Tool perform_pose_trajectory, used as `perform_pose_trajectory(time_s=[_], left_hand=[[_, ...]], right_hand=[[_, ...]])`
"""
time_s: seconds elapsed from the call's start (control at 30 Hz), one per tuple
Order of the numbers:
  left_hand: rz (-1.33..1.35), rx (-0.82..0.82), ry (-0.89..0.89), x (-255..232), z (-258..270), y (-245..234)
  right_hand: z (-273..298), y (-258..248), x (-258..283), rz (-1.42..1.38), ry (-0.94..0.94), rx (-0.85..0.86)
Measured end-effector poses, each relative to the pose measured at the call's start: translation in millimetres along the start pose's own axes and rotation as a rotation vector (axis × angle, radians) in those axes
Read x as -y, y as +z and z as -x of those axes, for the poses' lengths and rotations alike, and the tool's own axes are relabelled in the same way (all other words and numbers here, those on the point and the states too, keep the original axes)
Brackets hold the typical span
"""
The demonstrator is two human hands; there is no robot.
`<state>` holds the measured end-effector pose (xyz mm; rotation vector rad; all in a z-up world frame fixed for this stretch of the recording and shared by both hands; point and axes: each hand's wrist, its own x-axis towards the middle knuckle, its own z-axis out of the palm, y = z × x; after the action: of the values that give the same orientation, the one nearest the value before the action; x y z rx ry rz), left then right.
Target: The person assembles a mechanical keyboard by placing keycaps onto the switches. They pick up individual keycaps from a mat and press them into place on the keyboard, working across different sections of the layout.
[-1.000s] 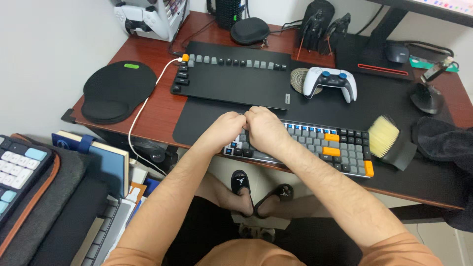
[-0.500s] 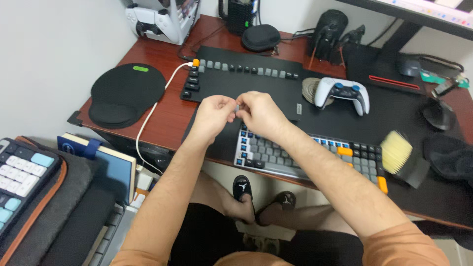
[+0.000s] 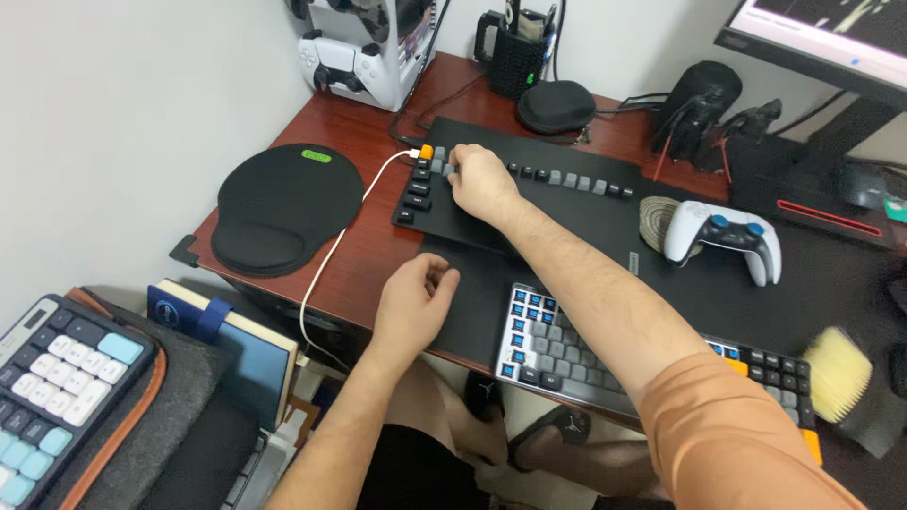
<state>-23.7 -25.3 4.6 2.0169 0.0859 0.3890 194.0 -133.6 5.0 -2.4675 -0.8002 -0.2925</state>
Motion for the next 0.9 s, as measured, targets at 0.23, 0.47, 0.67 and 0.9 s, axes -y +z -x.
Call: perform_pose_trajectory(time_s=[0.23,0.47,0.67,0.9], left_hand=[[-0.06,0.072,-0.012,-4.2,-0.2,-3.9],[0.0,0.092,-0.066,-6.0,1.4,-4.7],[-0.005,0.068,-0.027,-2.0,1.4,-4.3],[0.228,0.002,0.015,-2.4,9.1,1.9]], right_hand=[[-3.5,2.3,3.0,0.064,0.067,0.029],[-7.0,3.8,6.4,0.102,0.103,0.039],[4.3,-10.7,13.4,0.055,0.043,-0.027],[69.6,-94.6,8.8,-0.073,-0.144,0.015]])
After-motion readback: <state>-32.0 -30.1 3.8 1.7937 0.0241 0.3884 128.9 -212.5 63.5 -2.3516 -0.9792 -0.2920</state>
